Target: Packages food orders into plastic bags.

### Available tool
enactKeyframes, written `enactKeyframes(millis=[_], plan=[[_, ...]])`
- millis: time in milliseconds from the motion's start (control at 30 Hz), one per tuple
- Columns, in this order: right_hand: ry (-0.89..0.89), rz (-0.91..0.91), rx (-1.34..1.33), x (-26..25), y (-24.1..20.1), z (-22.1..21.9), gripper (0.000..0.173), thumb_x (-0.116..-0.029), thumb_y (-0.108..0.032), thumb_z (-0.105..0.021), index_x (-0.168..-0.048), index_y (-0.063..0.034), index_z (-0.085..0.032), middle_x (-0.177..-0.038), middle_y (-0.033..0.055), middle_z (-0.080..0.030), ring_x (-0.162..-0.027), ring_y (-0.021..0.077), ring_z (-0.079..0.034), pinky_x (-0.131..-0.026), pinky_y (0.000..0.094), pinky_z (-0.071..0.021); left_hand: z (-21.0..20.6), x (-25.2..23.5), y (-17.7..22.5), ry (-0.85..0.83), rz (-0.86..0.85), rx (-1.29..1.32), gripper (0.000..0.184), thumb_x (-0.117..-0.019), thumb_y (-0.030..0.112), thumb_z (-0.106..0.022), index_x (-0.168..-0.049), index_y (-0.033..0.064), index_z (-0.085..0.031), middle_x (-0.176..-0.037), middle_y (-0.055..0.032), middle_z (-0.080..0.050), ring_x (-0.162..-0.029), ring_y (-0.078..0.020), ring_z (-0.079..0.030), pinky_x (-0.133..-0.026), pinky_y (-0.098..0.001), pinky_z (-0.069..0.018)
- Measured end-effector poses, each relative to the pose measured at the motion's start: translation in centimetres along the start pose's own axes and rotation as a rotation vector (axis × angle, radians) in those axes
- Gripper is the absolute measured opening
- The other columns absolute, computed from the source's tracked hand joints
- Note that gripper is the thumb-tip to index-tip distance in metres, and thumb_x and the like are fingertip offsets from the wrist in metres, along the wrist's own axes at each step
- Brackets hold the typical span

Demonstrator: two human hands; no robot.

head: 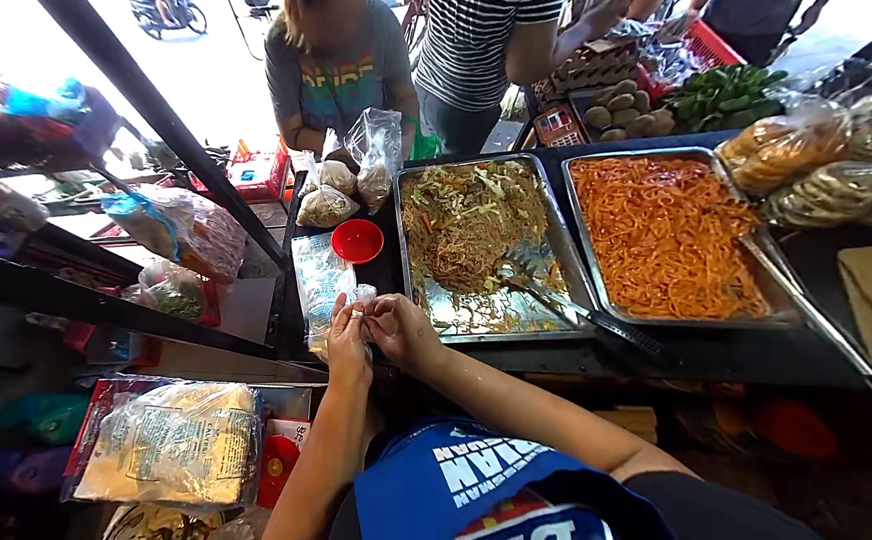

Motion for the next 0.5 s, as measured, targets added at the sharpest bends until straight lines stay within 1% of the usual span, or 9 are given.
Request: enactKeyframes(millis=[67,167,267,333,367,433,467,500], plan=[[0.018,-0.014,0.011,0.1,0.0,-0.1,0.017,-0.0883,-0.007,-0.073,-0.101,-0.0038,-0.062,-0.097,0.0076,-0.072,-0.093,0.0184,-0.071,-0.085,0.0357,-0.0605,0.3,0.2,-0.6,0.044,0.039,0.056,0.023,-0.1051,0.006,-0.052,-0.123,-0.0038,-0.063,-0.136,-0.0139,-0.058,-0.121,-0.0175,-0.058,-0.101,-0.0330,-0.0491],[-0.002,-0.044,0.048,0.1,0.1,-0.6,0.016,-0.0863,-0.007,-0.073,-0.099,-0.0043,-0.063,-0.095,0.0068,-0.072,-0.090,0.0194,-0.071,-0.083,0.0379,-0.0599,0.9,0.3,-1.2,0.078,0.081,0.133,0.024,-0.1044,0.005,-0.053,-0.125,-0.0042,-0.060,-0.126,-0.0125,-0.063,-0.114,-0.0168,-0.061,-0.097,-0.0327,-0.0515],[0.010,-0.048,0.094,-0.1,-0.1,-1.0,0.017,-0.0829,-0.009,-0.074,-0.096,-0.0057,-0.064,-0.093,0.0059,-0.072,-0.089,0.0203,-0.070,-0.083,0.0382,-0.0585,1.0,0.4,-1.3,0.088,0.088,0.177,0.026,-0.1046,0.004,-0.052,-0.129,-0.0049,-0.058,-0.125,-0.0133,-0.064,-0.113,-0.0168,-0.062,-0.096,-0.0316,-0.0523],[0.035,-0.047,0.128,-0.1,-0.1,-1.1,0.017,-0.0795,-0.010,-0.074,-0.091,-0.0077,-0.061,-0.090,0.0060,-0.070,-0.087,0.0218,-0.068,-0.082,0.0397,-0.0566,1.0,0.4,-1.5,0.089,0.076,0.174,0.025,-0.1047,0.004,-0.052,-0.127,-0.0056,-0.060,-0.124,-0.0147,-0.065,-0.112,-0.0182,-0.063,-0.096,-0.0326,-0.0526],[0.040,-0.049,0.138,-0.2,0.0,-1.2,0.018,-0.0787,-0.010,-0.073,-0.090,-0.0086,-0.060,-0.088,0.0056,-0.069,-0.087,0.0221,-0.067,-0.084,0.0408,-0.0553,1.1,0.3,-1.5,0.092,0.058,0.145,0.022,-0.1041,0.004,-0.054,-0.121,-0.0061,-0.064,-0.122,-0.0153,-0.066,-0.111,-0.0193,-0.063,-0.095,-0.0332,-0.0532],[0.024,-0.083,0.121,-0.2,0.6,-1.3,0.020,-0.0788,-0.011,-0.072,-0.092,-0.0086,-0.058,-0.085,0.0043,-0.066,-0.086,0.0213,-0.065,-0.088,0.0436,-0.0514,1.4,0.1,-0.6,0.083,-0.042,-0.023,0.015,-0.1005,0.002,-0.059,-0.107,-0.0063,-0.070,-0.125,-0.0148,-0.066,-0.113,-0.0195,-0.064,-0.096,-0.0325,-0.0535],[-0.001,-0.134,0.090,-0.3,1.2,-1.3,0.022,-0.0797,-0.011,-0.072,-0.095,-0.0074,-0.057,-0.084,0.0037,-0.066,-0.085,0.0204,-0.064,-0.090,0.0450,-0.0504,1.7,-0.1,0.1,0.059,-0.121,-0.170,0.013,-0.0971,0.003,-0.063,-0.100,-0.0034,-0.074,-0.137,-0.0137,-0.061,-0.120,-0.0188,-0.060,-0.100,-0.0317,-0.0514],[-0.038,-0.210,0.044,-0.4,2.0,-1.3,0.025,-0.0810,-0.012,-0.072,-0.099,-0.0059,-0.056,-0.083,0.0034,-0.065,-0.084,0.0192,-0.064,-0.090,0.0454,-0.0496,1.8,-0.3,0.8,0.025,-0.203,-0.331,0.011,-0.0927,0.007,-0.067,-0.092,0.0024,-0.077,-0.149,-0.0127,-0.053,-0.131,-0.0200,-0.053,-0.108,-0.0339,-0.0451]])
Point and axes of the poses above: each hand's wrist, its own x-axis away from the middle knuckle, its own z-axis out of the back of the hand, y = z × x, the point moved 9 cm from there along -x, towards the middle knuckle
